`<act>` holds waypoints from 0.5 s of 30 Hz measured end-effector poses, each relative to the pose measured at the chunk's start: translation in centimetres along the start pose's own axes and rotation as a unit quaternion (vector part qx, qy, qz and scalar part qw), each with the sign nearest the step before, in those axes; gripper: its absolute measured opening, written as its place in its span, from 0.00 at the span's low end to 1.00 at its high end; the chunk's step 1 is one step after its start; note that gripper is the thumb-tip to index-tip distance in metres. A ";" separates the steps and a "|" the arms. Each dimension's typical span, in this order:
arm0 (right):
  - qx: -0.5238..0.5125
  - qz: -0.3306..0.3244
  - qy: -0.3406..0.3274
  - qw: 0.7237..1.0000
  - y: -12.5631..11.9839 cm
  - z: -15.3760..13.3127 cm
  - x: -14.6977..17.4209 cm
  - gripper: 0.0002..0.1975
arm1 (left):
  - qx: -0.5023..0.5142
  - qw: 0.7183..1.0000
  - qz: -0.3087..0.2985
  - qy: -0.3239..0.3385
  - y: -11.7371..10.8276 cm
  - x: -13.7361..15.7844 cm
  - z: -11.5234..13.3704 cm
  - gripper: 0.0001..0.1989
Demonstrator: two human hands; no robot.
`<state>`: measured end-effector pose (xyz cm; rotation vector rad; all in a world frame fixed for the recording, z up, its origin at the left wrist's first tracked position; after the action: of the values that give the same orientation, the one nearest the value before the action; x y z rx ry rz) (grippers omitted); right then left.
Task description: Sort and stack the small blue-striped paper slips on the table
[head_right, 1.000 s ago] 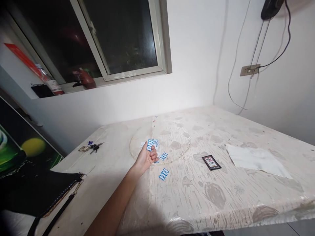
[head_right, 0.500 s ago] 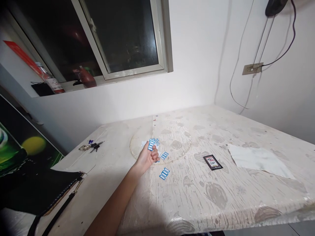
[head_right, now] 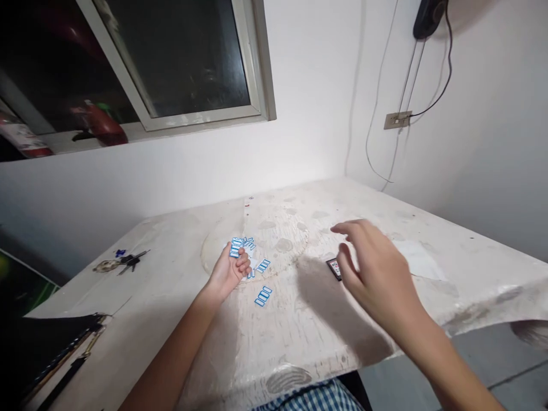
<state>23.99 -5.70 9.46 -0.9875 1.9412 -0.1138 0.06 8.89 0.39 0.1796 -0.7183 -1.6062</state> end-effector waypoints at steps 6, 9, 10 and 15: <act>0.061 -0.229 0.121 0.964 7.2 8.0 1.4 0.28 | -0.005 1.000 0.011 0.006 -0.4 -0.1 0.6 0.18; -0.128 -0.204 0.188 0.952 8.1 5.7 2.2 0.26 | 0.001 1.000 0.014 0.011 -0.7 -0.3 0.7 0.18; -0.201 -0.214 0.213 0.932 8.2 4.1 2.6 0.26 | 0.003 1.000 0.013 0.011 -0.7 -0.3 0.7 0.18; -0.467 -0.270 0.212 0.815 6.7 -5.5 3.6 0.28 | 0.011 1.000 -0.008 0.010 -0.5 -0.5 0.6 0.17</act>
<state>14.92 -5.28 7.19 -2.3291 2.0447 0.3776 -0.59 9.56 0.41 0.2170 -0.7209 -1.6096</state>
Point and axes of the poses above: each hand's wrist, its own x-axis away from the middle knuckle, its own y-axis out of the palm, z = x × y, the point moved 7 cm from there along -x, towards the middle knuckle, and after that the axes turned 8 degrees about z, right-handed, at the moved point
